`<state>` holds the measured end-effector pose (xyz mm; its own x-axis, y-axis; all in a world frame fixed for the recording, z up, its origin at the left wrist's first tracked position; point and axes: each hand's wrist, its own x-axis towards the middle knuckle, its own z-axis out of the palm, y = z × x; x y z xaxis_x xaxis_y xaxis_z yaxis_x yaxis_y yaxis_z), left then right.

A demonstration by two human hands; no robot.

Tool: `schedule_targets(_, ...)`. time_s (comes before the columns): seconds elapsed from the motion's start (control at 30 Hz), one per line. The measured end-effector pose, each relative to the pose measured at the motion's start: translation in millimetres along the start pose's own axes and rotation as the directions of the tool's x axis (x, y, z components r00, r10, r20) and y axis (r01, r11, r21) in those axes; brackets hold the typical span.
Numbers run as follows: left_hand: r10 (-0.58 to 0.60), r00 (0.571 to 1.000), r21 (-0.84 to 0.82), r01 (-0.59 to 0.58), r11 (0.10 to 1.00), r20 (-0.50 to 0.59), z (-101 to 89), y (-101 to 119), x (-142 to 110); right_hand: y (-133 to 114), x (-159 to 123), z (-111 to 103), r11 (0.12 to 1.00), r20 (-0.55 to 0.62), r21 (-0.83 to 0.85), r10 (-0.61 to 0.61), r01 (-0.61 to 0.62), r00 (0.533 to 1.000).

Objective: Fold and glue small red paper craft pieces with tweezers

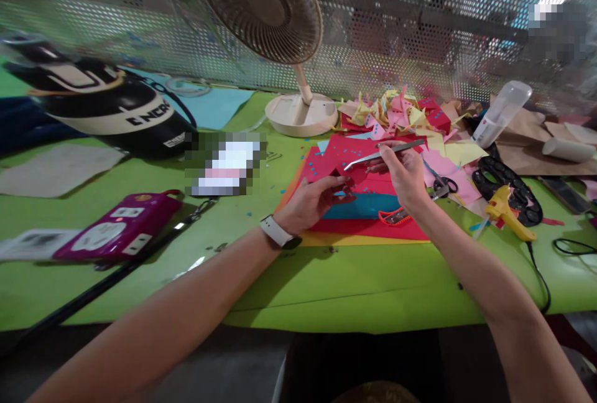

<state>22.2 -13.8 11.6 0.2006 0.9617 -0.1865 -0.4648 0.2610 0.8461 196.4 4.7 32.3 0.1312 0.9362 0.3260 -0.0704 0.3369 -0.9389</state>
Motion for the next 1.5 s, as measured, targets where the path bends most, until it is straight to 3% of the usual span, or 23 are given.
schedule_targets(1.07, 0.092, 0.996, 0.022, -0.093, 0.995, 0.021, 0.2, 0, -1, 5, 1, -1, 0.998, -0.005, 0.048, 0.041, -0.041, 0.999)
schedule_targets(1.5, 0.111, 0.994, 0.013, -0.111, 0.994, 0.026, 0.9, 0, -2, 8, 3, -5, 0.986, 0.003, 0.106, 0.132, -0.131, 0.991)
